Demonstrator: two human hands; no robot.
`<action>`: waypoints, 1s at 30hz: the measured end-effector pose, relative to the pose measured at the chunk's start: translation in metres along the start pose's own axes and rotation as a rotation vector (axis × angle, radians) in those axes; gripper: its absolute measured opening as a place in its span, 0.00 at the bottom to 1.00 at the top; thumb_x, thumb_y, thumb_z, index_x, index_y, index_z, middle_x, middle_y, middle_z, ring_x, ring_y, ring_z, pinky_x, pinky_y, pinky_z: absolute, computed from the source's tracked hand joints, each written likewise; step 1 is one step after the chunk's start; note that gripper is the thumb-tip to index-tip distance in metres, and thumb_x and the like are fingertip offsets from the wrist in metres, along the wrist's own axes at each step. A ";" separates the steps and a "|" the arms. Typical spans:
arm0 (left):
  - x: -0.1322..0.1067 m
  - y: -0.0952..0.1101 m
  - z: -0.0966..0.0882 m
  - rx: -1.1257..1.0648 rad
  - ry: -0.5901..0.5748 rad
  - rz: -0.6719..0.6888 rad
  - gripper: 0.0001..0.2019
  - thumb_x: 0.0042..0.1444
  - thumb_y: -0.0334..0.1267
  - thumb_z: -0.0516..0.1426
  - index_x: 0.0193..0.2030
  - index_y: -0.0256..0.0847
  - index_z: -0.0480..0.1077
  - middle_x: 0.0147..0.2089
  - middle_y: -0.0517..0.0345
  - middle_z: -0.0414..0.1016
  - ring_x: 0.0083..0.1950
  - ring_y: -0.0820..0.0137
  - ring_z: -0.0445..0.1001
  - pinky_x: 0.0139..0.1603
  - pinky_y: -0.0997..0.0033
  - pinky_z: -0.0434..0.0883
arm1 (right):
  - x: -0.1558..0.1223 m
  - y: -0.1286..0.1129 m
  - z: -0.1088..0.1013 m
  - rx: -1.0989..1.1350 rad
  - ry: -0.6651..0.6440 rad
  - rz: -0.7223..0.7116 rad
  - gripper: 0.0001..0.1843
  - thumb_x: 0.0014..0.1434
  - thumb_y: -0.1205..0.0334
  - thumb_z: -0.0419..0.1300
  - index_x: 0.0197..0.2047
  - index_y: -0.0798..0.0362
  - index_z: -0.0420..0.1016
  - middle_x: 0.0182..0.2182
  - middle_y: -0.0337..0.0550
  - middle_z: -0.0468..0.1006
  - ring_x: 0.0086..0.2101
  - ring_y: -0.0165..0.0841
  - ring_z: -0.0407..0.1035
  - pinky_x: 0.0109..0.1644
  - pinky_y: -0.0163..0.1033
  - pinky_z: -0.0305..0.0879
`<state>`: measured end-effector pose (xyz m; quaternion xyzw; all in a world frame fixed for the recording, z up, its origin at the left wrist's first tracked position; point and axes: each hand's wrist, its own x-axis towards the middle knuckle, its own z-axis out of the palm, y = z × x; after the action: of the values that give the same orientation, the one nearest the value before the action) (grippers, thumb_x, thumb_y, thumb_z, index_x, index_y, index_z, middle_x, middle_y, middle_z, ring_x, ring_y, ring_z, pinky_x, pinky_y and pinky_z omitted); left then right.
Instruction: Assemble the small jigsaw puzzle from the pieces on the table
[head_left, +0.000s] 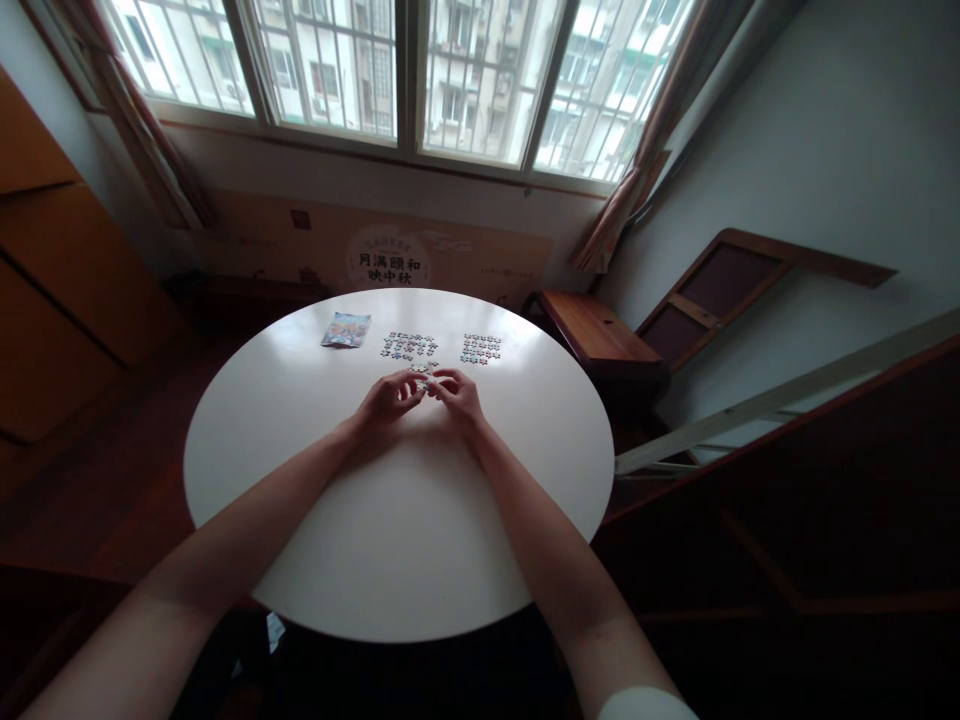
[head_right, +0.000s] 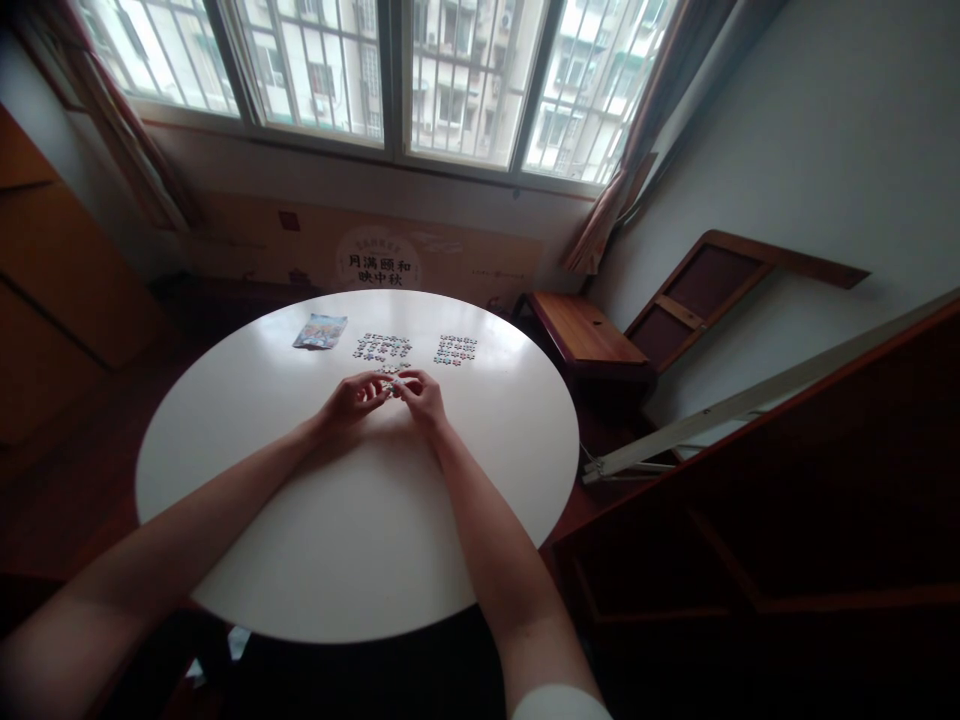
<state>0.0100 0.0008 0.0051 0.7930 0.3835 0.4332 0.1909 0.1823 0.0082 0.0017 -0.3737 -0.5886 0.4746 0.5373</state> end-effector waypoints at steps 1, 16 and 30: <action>0.000 0.000 0.000 -0.004 -0.008 0.004 0.12 0.56 0.38 0.56 0.46 0.39 0.73 0.31 0.59 0.73 0.26 0.76 0.69 0.28 0.78 0.68 | 0.000 0.000 0.000 0.001 -0.004 -0.002 0.22 0.45 0.49 0.67 0.39 0.54 0.71 0.24 0.40 0.77 0.28 0.33 0.73 0.35 0.39 0.68; 0.001 0.003 -0.002 0.019 0.043 -0.087 0.13 0.55 0.47 0.58 0.38 0.38 0.73 0.28 0.59 0.73 0.25 0.75 0.68 0.27 0.75 0.67 | 0.001 0.003 0.000 -0.075 0.016 -0.011 0.17 0.47 0.50 0.65 0.34 0.54 0.71 0.25 0.40 0.76 0.28 0.31 0.72 0.32 0.35 0.67; 0.001 0.000 -0.001 0.024 0.038 -0.071 0.12 0.54 0.46 0.59 0.37 0.38 0.73 0.28 0.59 0.73 0.25 0.74 0.69 0.26 0.75 0.67 | 0.001 0.005 -0.001 -0.119 0.001 -0.038 0.13 0.48 0.54 0.64 0.33 0.54 0.75 0.30 0.43 0.78 0.30 0.31 0.72 0.35 0.37 0.69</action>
<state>0.0091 0.0012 0.0063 0.7727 0.4203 0.4364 0.1892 0.1826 0.0106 -0.0025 -0.3939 -0.6225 0.4286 0.5232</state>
